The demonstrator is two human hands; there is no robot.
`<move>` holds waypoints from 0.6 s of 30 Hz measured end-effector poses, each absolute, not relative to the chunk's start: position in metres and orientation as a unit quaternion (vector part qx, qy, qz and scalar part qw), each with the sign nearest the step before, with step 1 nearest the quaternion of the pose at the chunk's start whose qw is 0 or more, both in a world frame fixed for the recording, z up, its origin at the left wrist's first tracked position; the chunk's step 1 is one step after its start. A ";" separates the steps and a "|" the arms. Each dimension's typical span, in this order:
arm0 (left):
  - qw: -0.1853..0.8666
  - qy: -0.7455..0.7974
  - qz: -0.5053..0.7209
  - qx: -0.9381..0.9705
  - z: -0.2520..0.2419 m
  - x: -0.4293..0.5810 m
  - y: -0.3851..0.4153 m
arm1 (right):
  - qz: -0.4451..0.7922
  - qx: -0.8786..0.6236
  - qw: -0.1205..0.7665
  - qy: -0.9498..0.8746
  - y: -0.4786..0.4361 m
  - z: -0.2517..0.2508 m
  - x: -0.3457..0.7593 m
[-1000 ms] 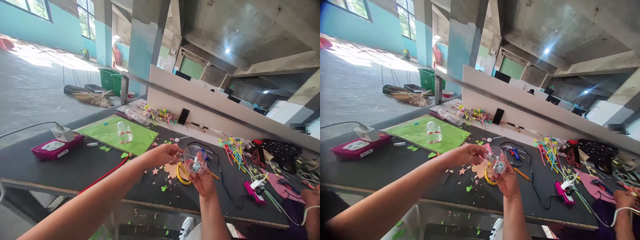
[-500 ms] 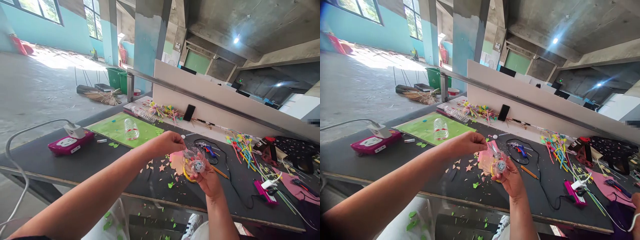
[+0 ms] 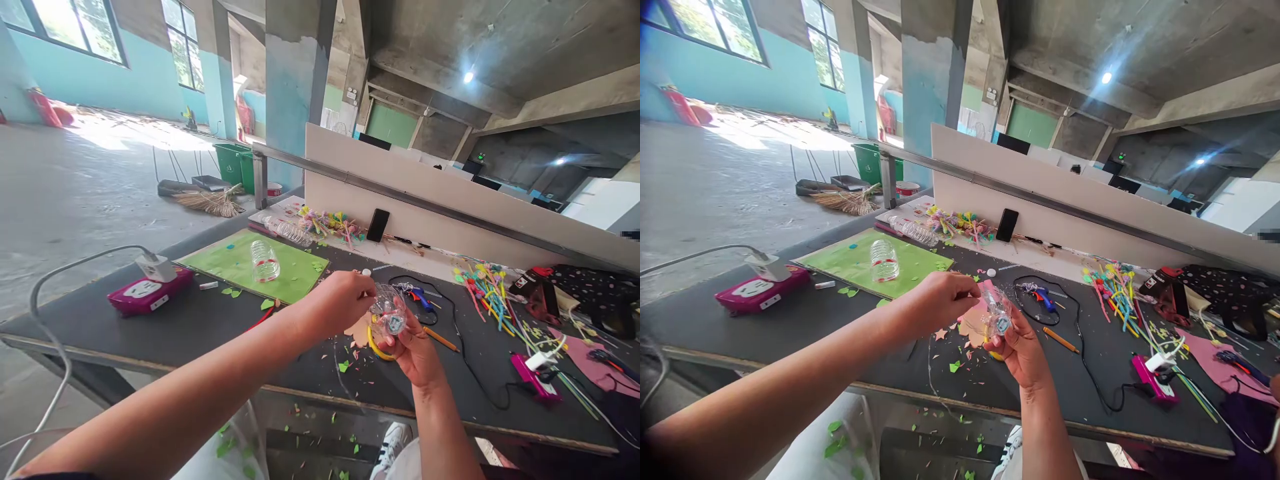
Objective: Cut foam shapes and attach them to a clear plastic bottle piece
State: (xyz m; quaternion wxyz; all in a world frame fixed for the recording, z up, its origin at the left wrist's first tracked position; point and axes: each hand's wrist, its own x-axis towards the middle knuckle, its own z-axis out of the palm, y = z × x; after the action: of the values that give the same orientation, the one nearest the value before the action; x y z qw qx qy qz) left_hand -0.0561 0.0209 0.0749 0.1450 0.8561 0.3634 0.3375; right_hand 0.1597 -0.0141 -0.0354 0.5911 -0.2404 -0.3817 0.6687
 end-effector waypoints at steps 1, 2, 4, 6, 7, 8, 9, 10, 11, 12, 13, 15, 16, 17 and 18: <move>0.144 0.347 0.332 0.865 0.075 -0.056 0.018 | 0.670 -0.236 0.592 -0.382 -0.014 -0.035 0.160; 0.148 0.331 0.331 0.871 0.075 -0.056 0.016 | 0.671 -0.231 0.592 -0.381 -0.014 -0.035 0.160; 0.164 0.312 0.349 0.869 0.075 -0.056 0.014 | 0.673 -0.221 0.598 -0.375 -0.013 -0.035 0.160; 0.193 0.319 0.382 0.846 0.074 -0.058 0.014 | 0.674 -0.212 0.605 -0.366 -0.013 -0.035 0.160; 0.216 0.324 0.396 0.832 0.072 -0.059 0.014 | 0.675 -0.209 0.608 -0.363 -0.013 -0.036 0.160; 0.244 0.327 0.405 0.818 0.071 -0.060 0.015 | 0.675 -0.208 0.609 -0.360 -0.013 -0.036 0.161; 0.277 0.327 0.412 0.804 0.069 -0.061 0.016 | 0.676 -0.207 0.611 -0.357 -0.013 -0.037 0.161; 0.313 0.324 0.418 0.789 0.068 -0.061 0.017 | 0.676 -0.207 0.611 -0.355 -0.013 -0.037 0.161; 0.350 0.320 0.425 0.771 0.066 -0.062 0.018 | 0.677 -0.208 0.612 -0.353 -0.013 -0.038 0.161; 0.387 0.316 0.433 0.750 0.065 -0.062 0.019 | 0.678 -0.209 0.611 -0.351 -0.013 -0.039 0.161; 0.420 0.312 0.441 0.730 0.063 -0.062 0.020 | 0.679 -0.208 0.611 -0.350 -0.013 -0.039 0.160; 0.471 0.297 0.459 0.692 0.059 -0.061 0.021 | 0.682 -0.204 0.609 -0.348 -0.013 -0.039 0.159; 0.491 0.286 0.468 0.677 0.056 -0.060 0.021 | 0.685 -0.200 0.609 -0.346 -0.013 -0.039 0.159; 0.508 0.273 0.476 0.664 0.053 -0.059 0.021 | 0.689 -0.194 0.609 -0.342 -0.013 -0.038 0.158; 0.522 0.262 0.482 0.653 0.050 -0.056 0.021 | 0.693 -0.188 0.609 -0.336 -0.013 -0.038 0.156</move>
State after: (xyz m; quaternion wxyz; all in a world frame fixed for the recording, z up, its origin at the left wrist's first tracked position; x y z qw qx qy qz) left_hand -0.0564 0.0213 0.0495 0.5222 0.6530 0.2615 0.4822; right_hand 0.1564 -0.0134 -0.0375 0.6095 -0.1877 -0.3360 0.6931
